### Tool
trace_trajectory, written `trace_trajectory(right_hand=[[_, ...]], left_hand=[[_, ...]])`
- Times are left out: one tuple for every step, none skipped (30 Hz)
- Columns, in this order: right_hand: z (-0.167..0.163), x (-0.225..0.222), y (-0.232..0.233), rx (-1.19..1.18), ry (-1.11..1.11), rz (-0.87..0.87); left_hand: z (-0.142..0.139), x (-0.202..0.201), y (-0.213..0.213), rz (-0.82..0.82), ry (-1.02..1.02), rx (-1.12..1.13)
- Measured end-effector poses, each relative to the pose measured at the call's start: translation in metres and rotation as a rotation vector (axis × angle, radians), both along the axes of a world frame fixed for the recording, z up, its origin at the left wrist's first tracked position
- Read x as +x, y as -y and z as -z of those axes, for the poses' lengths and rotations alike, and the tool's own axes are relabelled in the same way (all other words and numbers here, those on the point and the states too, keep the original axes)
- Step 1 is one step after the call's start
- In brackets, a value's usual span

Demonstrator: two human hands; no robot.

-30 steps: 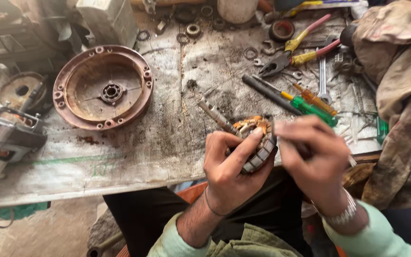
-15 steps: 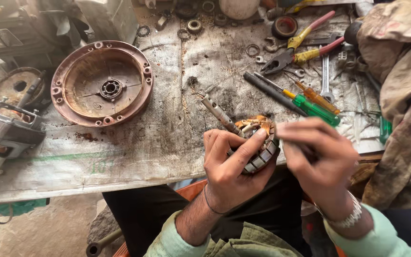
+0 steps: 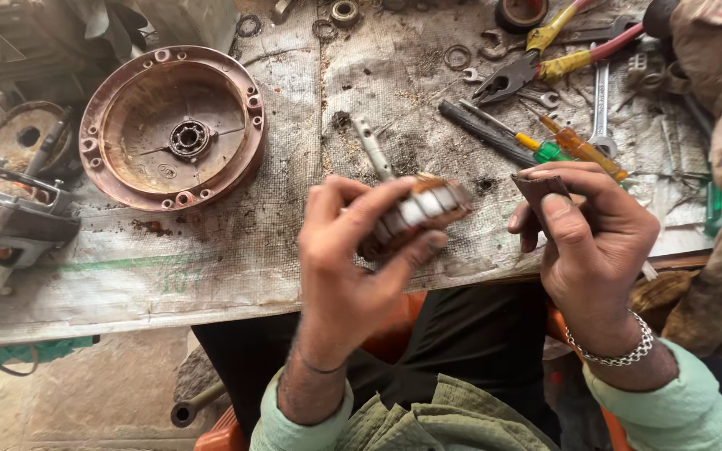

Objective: The person holds a motor rotor in one hand and uses a small metal file to scrape and smooth the copper windings and commutator segments. The person rotates the rotor to access different areas and continues filing throughout the clip.

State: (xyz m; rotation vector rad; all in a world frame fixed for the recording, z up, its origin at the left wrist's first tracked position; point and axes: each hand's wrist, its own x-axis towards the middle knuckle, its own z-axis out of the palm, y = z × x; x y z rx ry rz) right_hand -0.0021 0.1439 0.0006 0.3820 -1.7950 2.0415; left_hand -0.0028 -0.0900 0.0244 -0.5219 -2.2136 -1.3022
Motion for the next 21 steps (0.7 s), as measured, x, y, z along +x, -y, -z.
trace_trajectory(right_hand=[[0.0008, -0.0002, -0.0005, 0.023, -0.004, -0.005], [0.0015, -0.0005, -0.0008, 0.037, -0.005, -0.007], [0.0019, -0.0008, -0.0009, 0.051, -0.006, -0.008], [0.0023, -0.0012, -0.0007, 0.055, -0.008, -0.007], [0.0026, -0.0017, -0.0002, 0.063, -0.008, -0.007], [0.0028, -0.0022, 0.0004, 0.07, -0.008, -0.006], [0.0029, -0.0028, 0.0011, 0.082, -0.009, -0.004], [0.0028, -0.0034, 0.0019, 0.084, -0.006, -0.003], [0.0026, -0.0039, 0.0026, 0.086, -0.002, -0.003], [0.0023, -0.0043, 0.0033, 0.079, 0.006, -0.002], [0.0018, -0.0046, 0.0039, 0.075, 0.011, 0.003], [0.0012, -0.0047, 0.0044, 0.072, 0.017, 0.009], [0.0006, -0.0048, 0.0047, 0.072, 0.02, 0.019], [-0.0001, -0.0048, 0.005, 0.072, 0.026, 0.023], [-0.0008, -0.0048, 0.0051, 0.072, 0.032, 0.028], [-0.0015, -0.0048, 0.0052, 0.071, 0.042, 0.029], [-0.002, -0.005, 0.0054, 0.075, 0.043, 0.029], [-0.0024, -0.0052, 0.0056, 0.079, 0.045, 0.029], [-0.0026, -0.0055, 0.0059, 0.087, 0.037, 0.028], [-0.0027, -0.0059, 0.0063, 0.095, 0.034, 0.027], [-0.0027, -0.0063, 0.0066, 0.104, 0.031, 0.026]], left_hand=[[-0.0001, -0.0019, 0.0025, -0.019, 0.009, -0.006], [0.0002, -0.0031, 0.0041, -0.039, 0.021, -0.01], [0.0006, -0.0045, 0.0046, -0.035, 0.032, 0.004], [0.0012, -0.0058, 0.0049, -0.031, 0.041, 0.018], [0.0017, -0.0063, 0.0051, -0.028, 0.052, 0.032], [0.0026, -0.0066, 0.0049, -0.012, 0.053, 0.036], [0.0035, -0.0066, 0.0046, 0.005, 0.054, 0.041], [0.0046, -0.0067, 0.0047, 0.023, 0.055, 0.045], [0.0056, -0.0069, 0.005, 0.017, 0.055, 0.02], [0.0066, -0.0072, 0.0051, 0.013, 0.054, -0.006], [0.0075, -0.0075, 0.0052, 0.009, 0.054, -0.032], [0.0082, -0.0077, 0.0052, 0.015, 0.055, -0.031], [0.0088, -0.0079, 0.0052, 0.022, 0.056, -0.029], [0.0091, -0.008, 0.0051, 0.028, 0.056, -0.027], [0.0092, -0.0078, 0.0052, 0.041, 0.076, -0.011], [0.0091, -0.0075, 0.0056, 0.055, 0.097, 0.004], [0.009, -0.007, 0.006, 0.069, 0.117, 0.02], [0.0088, -0.0068, 0.0069, 0.084, 0.108, 0.02], [0.0085, -0.0061, 0.0083, 0.099, 0.098, 0.02], [0.0084, -0.0052, 0.0098, 0.111, 0.099, 0.022], [0.0083, -0.0043, 0.0112, 0.122, 0.099, 0.024]])
